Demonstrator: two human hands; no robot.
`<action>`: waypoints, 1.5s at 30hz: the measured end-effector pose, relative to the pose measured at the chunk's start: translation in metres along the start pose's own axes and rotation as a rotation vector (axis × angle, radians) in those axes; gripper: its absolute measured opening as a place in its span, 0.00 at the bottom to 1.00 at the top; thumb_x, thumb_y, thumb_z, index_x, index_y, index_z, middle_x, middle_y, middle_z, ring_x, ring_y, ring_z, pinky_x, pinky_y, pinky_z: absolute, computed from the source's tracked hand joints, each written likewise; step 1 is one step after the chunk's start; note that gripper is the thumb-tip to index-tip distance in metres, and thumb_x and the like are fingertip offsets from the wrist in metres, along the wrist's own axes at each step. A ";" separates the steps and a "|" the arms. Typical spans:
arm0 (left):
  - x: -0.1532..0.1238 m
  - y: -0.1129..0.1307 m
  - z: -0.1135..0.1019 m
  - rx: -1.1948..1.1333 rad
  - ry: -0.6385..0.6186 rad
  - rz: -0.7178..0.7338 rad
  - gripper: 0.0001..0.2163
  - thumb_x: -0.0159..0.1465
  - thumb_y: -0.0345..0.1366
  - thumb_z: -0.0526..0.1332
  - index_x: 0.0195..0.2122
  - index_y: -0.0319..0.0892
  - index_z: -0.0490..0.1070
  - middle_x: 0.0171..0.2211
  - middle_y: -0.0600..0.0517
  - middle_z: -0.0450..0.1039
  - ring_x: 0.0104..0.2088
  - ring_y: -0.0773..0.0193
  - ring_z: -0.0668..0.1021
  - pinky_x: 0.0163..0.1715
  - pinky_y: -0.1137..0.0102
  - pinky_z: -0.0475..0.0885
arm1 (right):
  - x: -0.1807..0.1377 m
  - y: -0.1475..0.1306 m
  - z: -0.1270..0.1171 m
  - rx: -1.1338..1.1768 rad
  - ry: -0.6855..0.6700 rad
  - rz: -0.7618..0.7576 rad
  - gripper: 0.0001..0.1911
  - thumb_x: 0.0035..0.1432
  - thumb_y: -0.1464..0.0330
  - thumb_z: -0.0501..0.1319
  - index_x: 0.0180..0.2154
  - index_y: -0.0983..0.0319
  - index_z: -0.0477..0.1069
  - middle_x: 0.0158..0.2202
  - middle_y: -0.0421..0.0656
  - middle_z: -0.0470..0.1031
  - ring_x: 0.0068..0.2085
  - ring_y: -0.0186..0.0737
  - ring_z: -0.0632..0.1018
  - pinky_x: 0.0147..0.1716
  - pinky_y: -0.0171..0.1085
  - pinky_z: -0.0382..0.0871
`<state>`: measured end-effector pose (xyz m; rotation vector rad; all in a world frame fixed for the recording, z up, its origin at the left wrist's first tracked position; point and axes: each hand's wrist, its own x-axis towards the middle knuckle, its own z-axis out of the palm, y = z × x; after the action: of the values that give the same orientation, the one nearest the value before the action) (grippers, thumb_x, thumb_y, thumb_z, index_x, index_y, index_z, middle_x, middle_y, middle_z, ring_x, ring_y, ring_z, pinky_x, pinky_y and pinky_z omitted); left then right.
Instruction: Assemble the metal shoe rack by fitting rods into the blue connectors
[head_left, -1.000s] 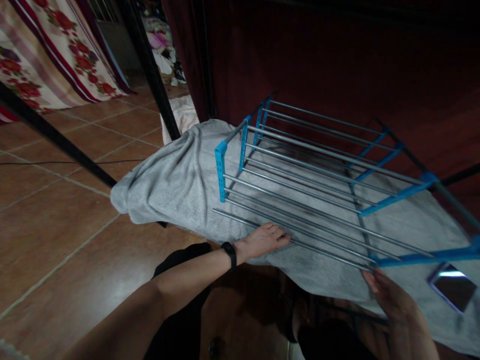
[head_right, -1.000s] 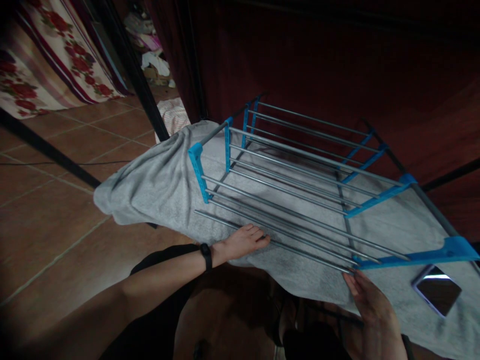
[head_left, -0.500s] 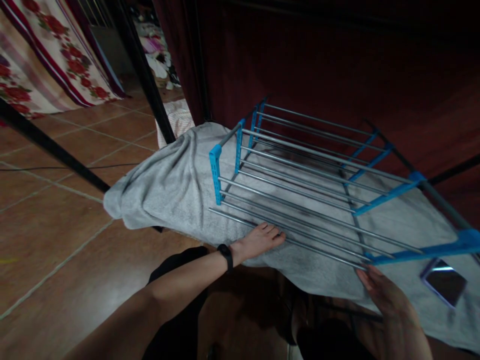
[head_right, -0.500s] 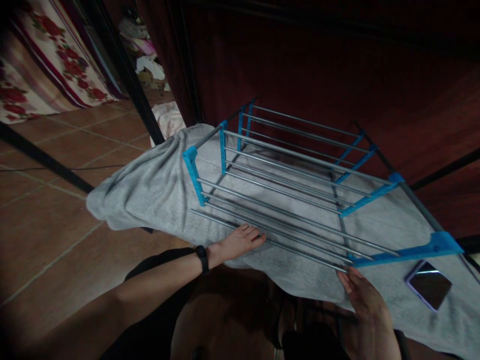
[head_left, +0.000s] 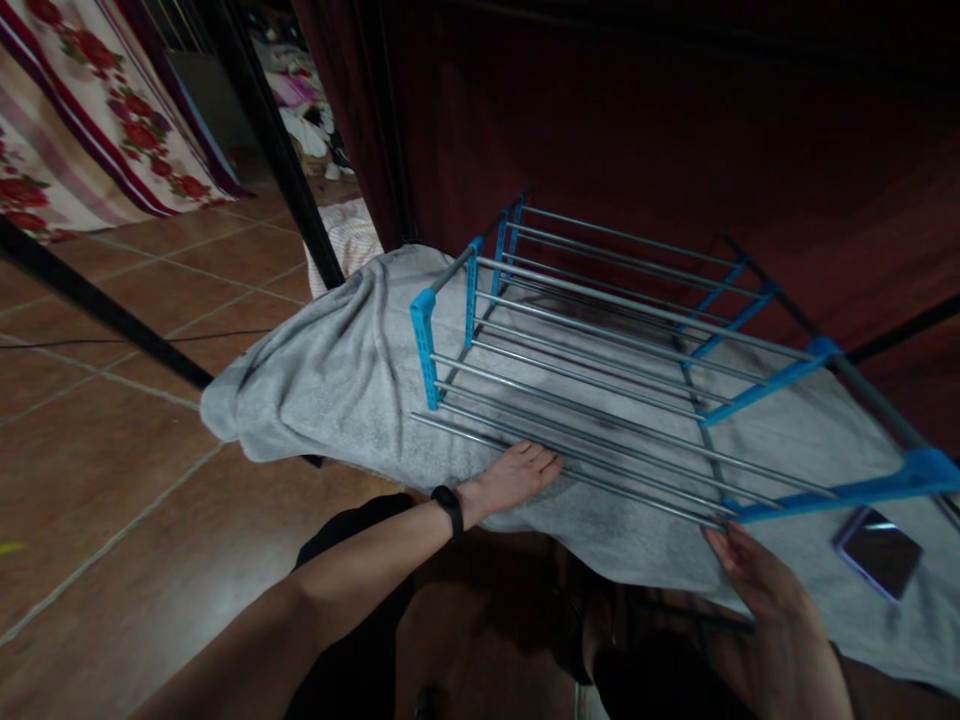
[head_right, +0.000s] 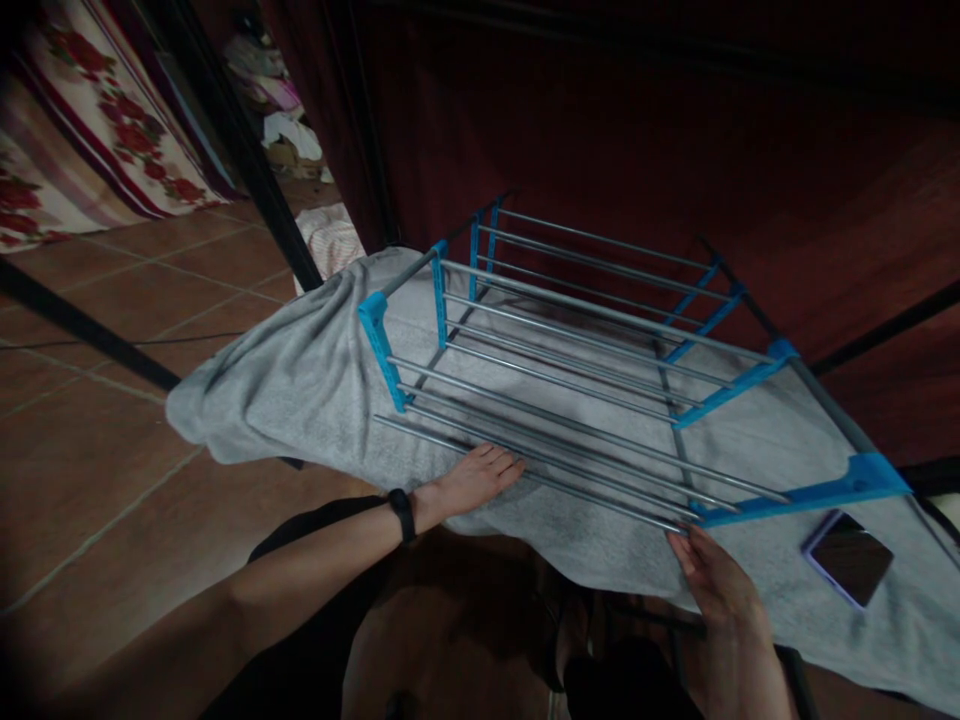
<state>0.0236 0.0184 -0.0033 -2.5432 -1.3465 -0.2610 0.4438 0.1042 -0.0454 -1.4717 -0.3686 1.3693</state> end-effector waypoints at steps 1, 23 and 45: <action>0.000 0.000 -0.001 0.003 -0.004 0.002 0.17 0.68 0.25 0.53 0.58 0.40 0.64 0.48 0.47 0.73 0.46 0.61 0.74 0.48 0.64 0.65 | 0.000 0.000 0.000 0.002 -0.002 0.008 0.10 0.53 0.82 0.59 0.30 0.63 0.74 0.32 0.39 0.77 0.33 0.30 0.80 0.40 0.28 0.78; 0.005 0.009 -0.010 0.112 0.037 0.055 0.11 0.69 0.27 0.54 0.50 0.42 0.66 0.40 0.49 0.70 0.40 0.61 0.71 0.42 0.64 0.63 | -0.003 0.001 0.005 0.039 0.020 0.033 0.12 0.58 0.83 0.56 0.31 0.64 0.72 0.30 0.39 0.76 0.31 0.29 0.80 0.39 0.29 0.79; -0.002 0.015 -0.012 0.136 0.070 0.029 0.10 0.69 0.29 0.53 0.50 0.45 0.66 0.43 0.48 0.71 0.39 0.62 0.72 0.40 0.64 0.64 | -0.012 -0.002 0.007 -0.008 0.010 0.059 0.13 0.52 0.82 0.57 0.30 0.60 0.73 0.32 0.38 0.78 0.35 0.31 0.80 0.44 0.30 0.77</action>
<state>0.0343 0.0052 0.0059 -2.4162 -1.2567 -0.2418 0.4346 0.0988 -0.0355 -1.5059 -0.3273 1.4085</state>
